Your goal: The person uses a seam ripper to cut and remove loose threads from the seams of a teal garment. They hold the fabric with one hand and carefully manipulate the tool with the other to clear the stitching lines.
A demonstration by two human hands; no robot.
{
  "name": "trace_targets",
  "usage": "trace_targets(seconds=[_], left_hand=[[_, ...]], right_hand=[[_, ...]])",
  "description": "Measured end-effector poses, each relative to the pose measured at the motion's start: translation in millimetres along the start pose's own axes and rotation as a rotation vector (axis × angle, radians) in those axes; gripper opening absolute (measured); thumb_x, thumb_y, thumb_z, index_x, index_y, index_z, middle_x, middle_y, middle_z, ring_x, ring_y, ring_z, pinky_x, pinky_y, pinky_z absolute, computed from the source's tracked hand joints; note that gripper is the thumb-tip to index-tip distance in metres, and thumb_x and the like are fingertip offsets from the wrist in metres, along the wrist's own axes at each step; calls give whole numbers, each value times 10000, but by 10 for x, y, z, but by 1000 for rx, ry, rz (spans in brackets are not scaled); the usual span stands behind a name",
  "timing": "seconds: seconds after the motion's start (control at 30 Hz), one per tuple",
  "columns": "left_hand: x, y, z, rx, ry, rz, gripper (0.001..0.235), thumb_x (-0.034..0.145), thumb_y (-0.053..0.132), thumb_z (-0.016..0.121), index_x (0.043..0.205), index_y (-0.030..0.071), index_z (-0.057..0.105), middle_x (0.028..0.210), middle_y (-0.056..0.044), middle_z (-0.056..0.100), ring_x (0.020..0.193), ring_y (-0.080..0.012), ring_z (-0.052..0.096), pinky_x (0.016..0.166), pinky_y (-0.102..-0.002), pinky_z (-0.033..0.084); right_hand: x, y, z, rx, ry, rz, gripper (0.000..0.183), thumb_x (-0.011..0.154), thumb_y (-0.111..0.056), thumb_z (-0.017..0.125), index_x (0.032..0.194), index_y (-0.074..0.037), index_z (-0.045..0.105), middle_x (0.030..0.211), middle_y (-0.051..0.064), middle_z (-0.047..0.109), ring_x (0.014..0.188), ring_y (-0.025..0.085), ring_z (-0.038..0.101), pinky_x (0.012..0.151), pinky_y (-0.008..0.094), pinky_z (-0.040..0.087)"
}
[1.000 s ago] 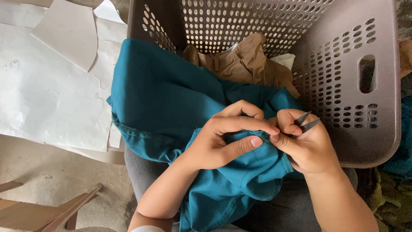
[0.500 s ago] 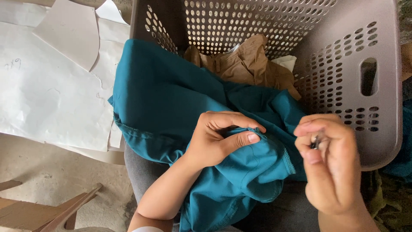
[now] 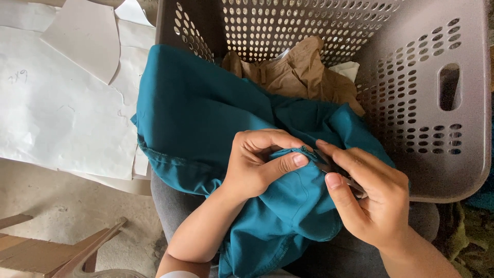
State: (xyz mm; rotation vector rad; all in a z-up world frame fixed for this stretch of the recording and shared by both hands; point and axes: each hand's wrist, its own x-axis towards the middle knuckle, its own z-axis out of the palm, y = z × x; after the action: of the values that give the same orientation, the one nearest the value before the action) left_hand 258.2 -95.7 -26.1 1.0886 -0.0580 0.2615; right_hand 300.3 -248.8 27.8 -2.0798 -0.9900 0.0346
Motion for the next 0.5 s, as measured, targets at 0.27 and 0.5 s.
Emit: trace_targets(seconds=[0.27, 0.5], left_hand=[[7, 36, -4, 41, -43, 22, 104, 769, 87, 652, 859, 51, 615, 845, -93, 633, 782, -150, 629, 720, -218, 537], [23, 59, 6, 72, -84, 50, 92, 790, 89, 633, 872, 53, 613, 838, -92, 633, 772, -154, 629, 718, -221, 541]], right_hand=[[3, -5, -16, 47, 2, 35, 251, 791, -112, 505, 958, 58, 583, 825, 118, 618, 654, 162, 575, 623, 234, 442], [3, 0, -20, 91, 3, 47, 229, 802, -95, 486, 929, 61, 594, 779, 105, 617, 617, 149, 561, 599, 224, 435]])
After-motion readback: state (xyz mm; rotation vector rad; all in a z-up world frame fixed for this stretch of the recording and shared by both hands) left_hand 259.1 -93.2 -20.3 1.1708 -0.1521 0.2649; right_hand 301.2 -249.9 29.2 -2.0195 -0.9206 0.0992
